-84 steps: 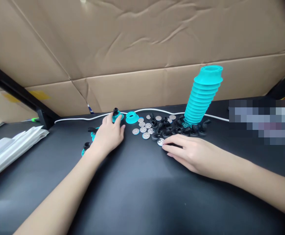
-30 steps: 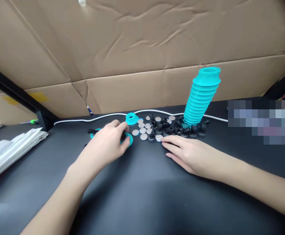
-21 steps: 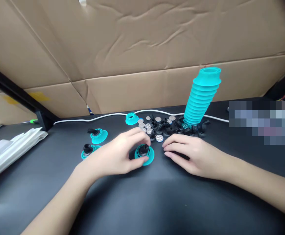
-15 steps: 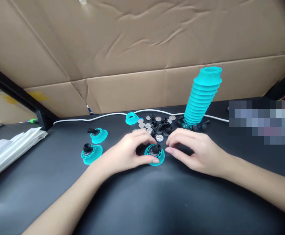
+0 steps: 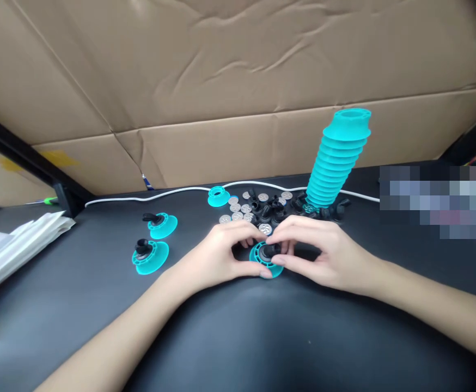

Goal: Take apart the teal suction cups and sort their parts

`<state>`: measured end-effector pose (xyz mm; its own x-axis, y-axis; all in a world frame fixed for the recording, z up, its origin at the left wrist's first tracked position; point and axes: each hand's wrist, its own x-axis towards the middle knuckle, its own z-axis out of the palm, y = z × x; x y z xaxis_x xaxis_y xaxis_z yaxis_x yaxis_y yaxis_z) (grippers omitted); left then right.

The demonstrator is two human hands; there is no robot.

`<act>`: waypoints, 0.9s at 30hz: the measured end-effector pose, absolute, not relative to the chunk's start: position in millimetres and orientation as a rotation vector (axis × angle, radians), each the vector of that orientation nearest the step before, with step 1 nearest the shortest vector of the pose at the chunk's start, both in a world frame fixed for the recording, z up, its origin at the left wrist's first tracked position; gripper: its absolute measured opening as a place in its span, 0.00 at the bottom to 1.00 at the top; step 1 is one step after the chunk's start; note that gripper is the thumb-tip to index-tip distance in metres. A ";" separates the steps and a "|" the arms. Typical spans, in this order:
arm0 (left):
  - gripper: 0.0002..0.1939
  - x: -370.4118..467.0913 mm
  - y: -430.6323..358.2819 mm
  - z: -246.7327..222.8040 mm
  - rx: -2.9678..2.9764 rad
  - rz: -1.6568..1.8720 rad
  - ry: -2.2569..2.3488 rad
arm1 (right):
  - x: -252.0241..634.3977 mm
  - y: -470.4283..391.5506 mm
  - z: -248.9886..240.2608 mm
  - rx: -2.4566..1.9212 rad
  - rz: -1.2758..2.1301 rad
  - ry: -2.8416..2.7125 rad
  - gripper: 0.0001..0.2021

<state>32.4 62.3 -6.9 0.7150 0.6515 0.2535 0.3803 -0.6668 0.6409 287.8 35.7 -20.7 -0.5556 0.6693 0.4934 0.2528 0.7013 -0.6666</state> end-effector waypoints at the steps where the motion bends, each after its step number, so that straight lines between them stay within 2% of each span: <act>1: 0.24 32.5 62.7 -6.8 2.371 0.621 0.762 | 287.5 35.5 -20.7 -0.705 0.705 -2.127 0.10; 13: 0.22 36.3 60.8 -5.1 2.384 0.539 0.825 | 279.9 30.4 -23.2 -0.893 1.017 -1.879 0.07; 27: 0.21 37.0 60.1 -5.5 2.383 0.524 0.868 | 280.1 28.0 -21.7 -0.864 0.933 -1.934 0.08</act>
<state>37.0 60.1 -5.5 0.7163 0.6770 0.1691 0.4649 -0.6437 0.6078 280.1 28.0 -21.7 -0.4438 0.8197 0.3622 0.2265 0.4937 -0.8396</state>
